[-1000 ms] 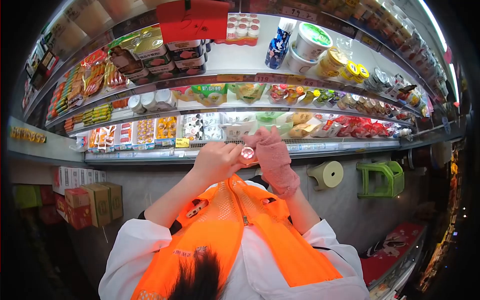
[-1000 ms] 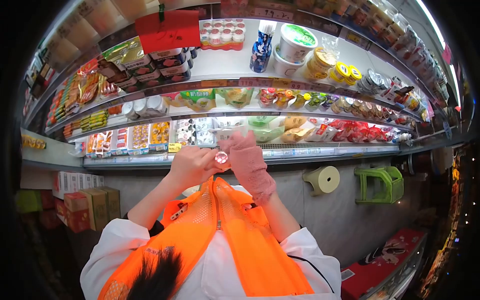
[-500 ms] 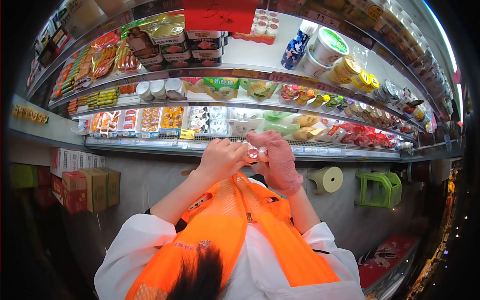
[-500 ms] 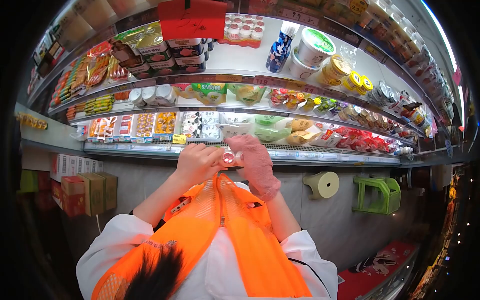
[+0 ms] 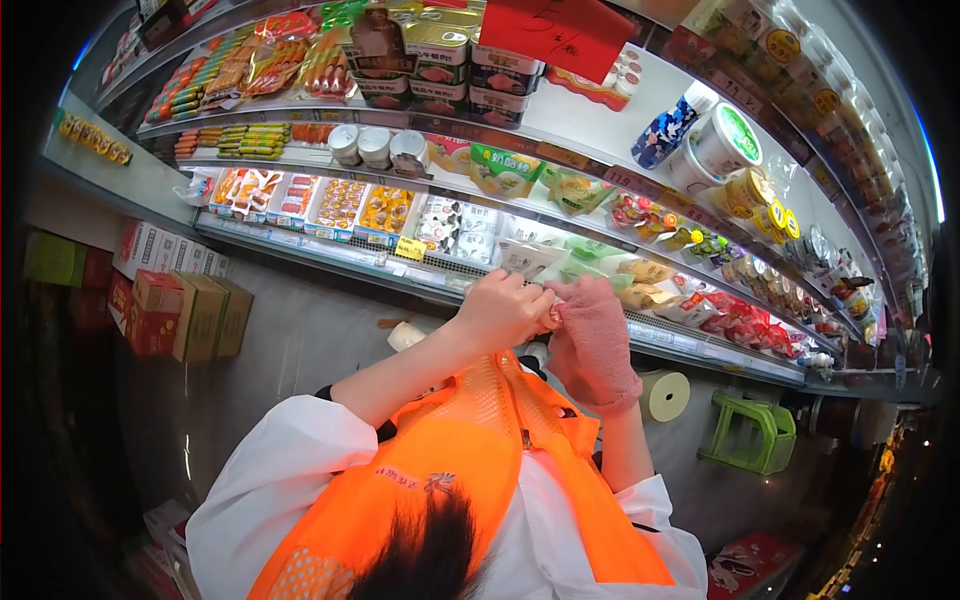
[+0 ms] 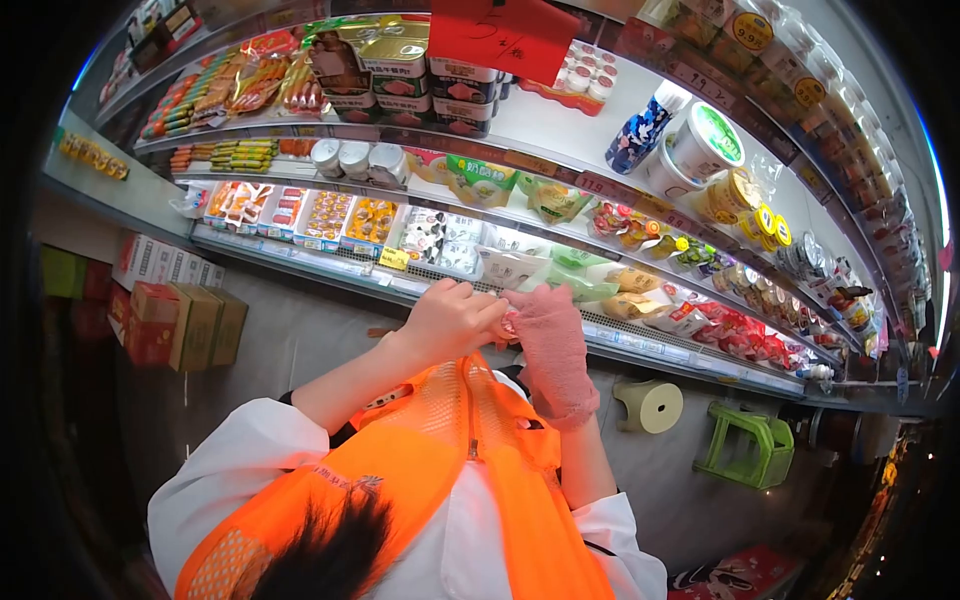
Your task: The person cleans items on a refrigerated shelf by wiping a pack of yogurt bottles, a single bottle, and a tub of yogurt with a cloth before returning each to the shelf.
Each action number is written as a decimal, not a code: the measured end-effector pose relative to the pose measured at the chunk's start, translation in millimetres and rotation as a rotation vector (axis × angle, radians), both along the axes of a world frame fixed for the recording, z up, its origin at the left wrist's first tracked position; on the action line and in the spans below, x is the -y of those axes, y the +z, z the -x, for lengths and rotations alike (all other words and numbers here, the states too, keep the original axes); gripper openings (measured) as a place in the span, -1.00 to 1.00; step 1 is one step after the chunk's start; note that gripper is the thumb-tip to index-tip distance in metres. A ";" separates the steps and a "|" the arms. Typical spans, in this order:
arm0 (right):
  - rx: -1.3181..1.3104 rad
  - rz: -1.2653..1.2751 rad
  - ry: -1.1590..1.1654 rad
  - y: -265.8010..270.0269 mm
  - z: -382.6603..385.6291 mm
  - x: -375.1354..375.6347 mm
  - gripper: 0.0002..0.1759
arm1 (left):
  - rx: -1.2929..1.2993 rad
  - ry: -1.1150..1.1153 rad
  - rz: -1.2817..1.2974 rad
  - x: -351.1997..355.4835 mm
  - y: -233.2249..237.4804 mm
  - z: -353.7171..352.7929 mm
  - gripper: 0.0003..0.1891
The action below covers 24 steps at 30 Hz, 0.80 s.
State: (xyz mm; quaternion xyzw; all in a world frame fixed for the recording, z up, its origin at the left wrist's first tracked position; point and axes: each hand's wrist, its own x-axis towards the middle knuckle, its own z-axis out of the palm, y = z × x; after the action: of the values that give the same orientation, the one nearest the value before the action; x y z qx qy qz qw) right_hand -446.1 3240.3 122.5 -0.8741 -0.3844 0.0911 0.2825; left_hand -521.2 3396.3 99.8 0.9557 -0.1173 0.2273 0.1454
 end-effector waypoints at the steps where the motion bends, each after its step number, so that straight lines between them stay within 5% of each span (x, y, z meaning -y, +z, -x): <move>1: -0.176 -0.203 -0.009 -1.6 0.7 -0.1 -0.78 | 0.007 0.011 0.014 0.1 -1.6 2.0 -0.65; 5: 0.375 0.455 0.136 22.9 14.9 -16.7 -0.77 | 0.043 0.008 -0.042 1.1 -9.8 2.4 -0.69; 7: 0.399 0.452 0.132 15.4 15.0 -18.4 -0.74 | 0.066 0.016 -0.108 0.7 -16.4 1.9 -0.70; 12: 0.217 -0.385 0.439 -4.7 -5.4 -6.3 -0.68 | 0.103 0.031 -0.199 0.1 -16.5 3.7 -0.73; 14: 0.171 -0.518 0.518 -12.4 -11.4 0.8 -0.66 | 0.075 0.030 -0.170 1.1 -17.2 5.8 -0.74; 19: 0.116 -0.203 0.267 18.5 8.7 0.1 -0.79 | 0.017 0.015 -0.020 0.0 -10.5 11.5 -0.70; 24: 0.081 -0.127 0.053 -13.0 10.6 -4.2 -0.81 | -0.008 -0.012 -0.059 3.0 -11.9 6.7 -0.67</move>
State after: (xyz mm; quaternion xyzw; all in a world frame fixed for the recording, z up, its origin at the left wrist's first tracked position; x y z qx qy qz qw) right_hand -456.7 3244.5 109.5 -0.8469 -0.4234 0.0386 0.3193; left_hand -527.9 3393.3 87.8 0.9598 -0.1290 0.2192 0.1191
